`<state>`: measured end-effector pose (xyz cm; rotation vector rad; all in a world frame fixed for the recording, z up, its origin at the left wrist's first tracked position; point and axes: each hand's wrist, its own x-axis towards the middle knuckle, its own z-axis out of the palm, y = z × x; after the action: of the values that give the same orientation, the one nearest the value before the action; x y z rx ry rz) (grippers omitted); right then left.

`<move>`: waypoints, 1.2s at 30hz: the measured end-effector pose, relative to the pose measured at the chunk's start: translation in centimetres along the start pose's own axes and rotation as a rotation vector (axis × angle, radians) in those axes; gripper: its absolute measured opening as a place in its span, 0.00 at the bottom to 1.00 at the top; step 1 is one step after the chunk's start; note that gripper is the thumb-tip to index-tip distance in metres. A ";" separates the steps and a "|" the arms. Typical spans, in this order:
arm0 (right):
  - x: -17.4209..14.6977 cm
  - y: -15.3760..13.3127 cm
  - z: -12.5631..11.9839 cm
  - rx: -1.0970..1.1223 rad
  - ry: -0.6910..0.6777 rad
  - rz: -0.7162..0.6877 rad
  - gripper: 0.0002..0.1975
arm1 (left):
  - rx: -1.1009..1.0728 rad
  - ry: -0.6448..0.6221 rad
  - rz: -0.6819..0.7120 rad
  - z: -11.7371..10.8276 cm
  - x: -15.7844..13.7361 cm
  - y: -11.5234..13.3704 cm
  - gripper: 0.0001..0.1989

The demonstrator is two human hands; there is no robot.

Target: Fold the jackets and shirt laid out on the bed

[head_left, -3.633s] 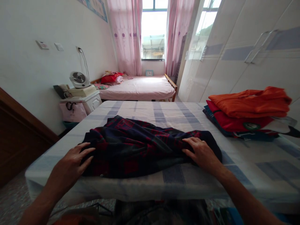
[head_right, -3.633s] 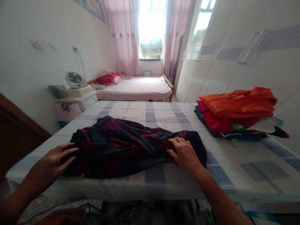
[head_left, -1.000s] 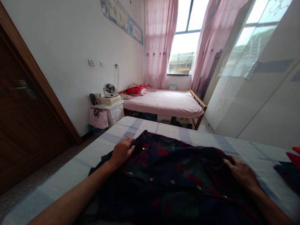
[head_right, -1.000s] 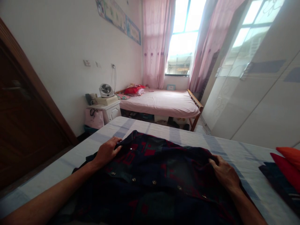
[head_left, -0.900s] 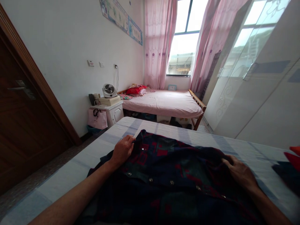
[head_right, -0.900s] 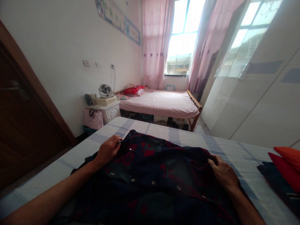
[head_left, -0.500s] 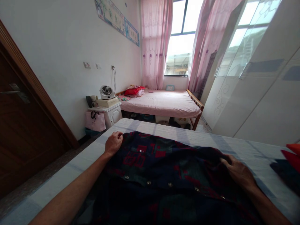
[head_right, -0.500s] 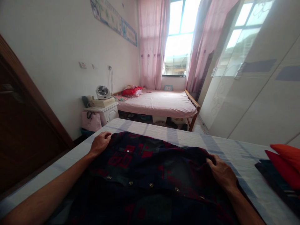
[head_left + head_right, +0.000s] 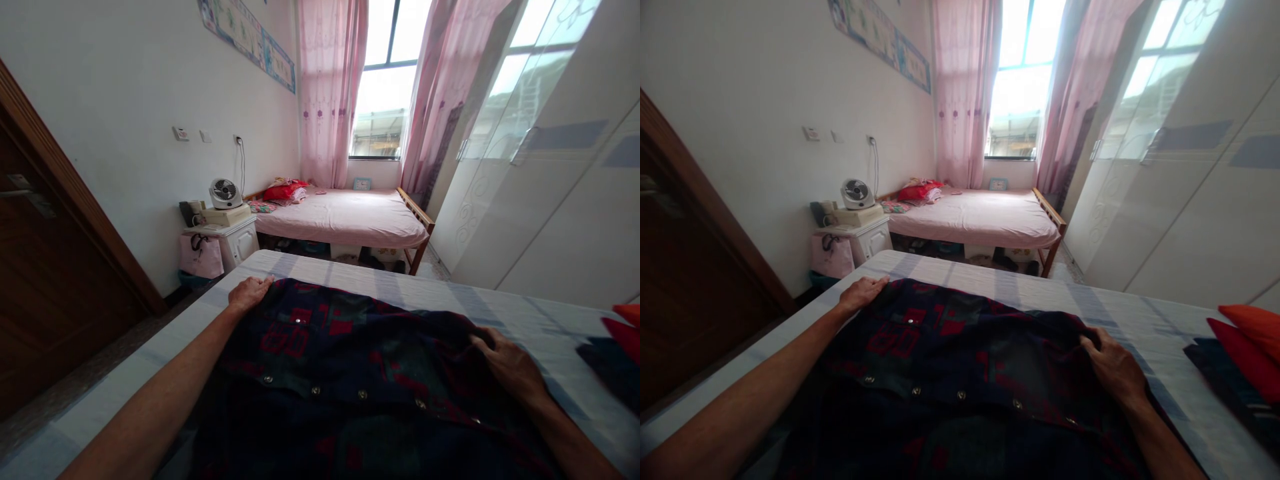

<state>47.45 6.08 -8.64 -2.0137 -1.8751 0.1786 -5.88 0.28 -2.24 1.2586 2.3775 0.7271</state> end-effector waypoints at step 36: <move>-2.2 -3.9 -6.1 0.879 -0.021 0.031 0.21 | -0.815 -0.163 -0.090 -2.3 -4.5 -1.3 0.11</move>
<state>45.67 2.93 -2.02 -1.4138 -1.3921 0.8619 -5.49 -4.75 -0.82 0.8041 1.6869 1.3171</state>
